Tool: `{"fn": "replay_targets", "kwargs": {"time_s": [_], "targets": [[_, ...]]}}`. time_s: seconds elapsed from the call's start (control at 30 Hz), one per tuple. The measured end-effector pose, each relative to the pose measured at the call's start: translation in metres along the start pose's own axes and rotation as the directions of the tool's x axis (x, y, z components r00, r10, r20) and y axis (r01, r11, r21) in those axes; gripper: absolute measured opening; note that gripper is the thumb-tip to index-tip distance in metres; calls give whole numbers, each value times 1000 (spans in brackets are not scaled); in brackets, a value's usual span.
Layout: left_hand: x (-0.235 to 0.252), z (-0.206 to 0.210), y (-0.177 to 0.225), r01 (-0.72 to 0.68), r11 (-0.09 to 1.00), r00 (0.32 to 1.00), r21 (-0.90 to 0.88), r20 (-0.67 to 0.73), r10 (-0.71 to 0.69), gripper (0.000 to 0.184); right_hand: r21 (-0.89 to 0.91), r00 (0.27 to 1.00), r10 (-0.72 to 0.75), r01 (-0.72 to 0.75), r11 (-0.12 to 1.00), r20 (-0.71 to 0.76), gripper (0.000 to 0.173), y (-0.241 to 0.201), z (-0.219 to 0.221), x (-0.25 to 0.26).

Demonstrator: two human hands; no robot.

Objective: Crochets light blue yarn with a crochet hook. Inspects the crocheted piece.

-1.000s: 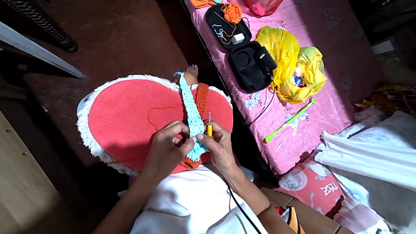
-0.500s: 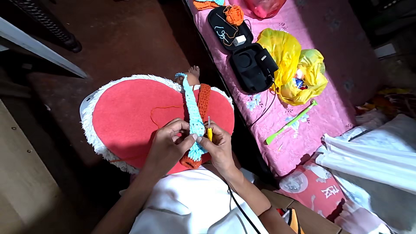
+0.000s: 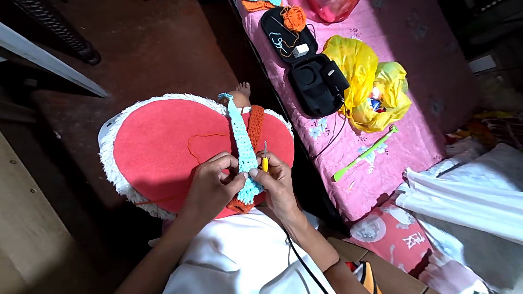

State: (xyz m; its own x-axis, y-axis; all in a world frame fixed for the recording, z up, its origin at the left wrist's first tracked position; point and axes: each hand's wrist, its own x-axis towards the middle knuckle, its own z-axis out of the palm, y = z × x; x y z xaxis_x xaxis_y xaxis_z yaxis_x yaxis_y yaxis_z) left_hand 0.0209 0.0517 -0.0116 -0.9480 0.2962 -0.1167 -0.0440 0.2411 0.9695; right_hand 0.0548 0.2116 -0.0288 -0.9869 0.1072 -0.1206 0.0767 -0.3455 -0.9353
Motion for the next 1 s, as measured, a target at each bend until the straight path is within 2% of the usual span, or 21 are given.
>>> {"fn": "replay_targets", "kwargs": {"time_s": [0.13, 0.3, 0.43, 0.57, 0.8, 1.0], "targets": [[0, 1, 0, 7, 1000, 1000, 30, -9, -6, 4, 9, 1000, -15, 15, 1000, -24, 5, 2, 1, 0], [0, -2, -1, 23, 996, 999, -82, 23, -22, 17, -31, 998, -50, 49, 998, -35, 5, 4, 2, -1], [0, -2, -3, -8, 991, 1000, -131, 7, 9, 9, -72, 996, -82, 79, 994, -34, 5, 6, 3, -3], [0, 0, -3, -12, 993, 1000, -120, -17, 10, 5, -108, 994, -106, 102, 989, -31, 5, 7, 3, -3], [0, 0, -5, -44, 998, 999, -36, 1, 44, 4, -6, 999, -39, 39, 999, 36, 10, 4, -3, -3], [0, 1, -7, -82, 996, 997, 37, 1, 82, 7, 26, 1000, -4, 4, 1000, -8, 6, 2, 0, -1]]}}
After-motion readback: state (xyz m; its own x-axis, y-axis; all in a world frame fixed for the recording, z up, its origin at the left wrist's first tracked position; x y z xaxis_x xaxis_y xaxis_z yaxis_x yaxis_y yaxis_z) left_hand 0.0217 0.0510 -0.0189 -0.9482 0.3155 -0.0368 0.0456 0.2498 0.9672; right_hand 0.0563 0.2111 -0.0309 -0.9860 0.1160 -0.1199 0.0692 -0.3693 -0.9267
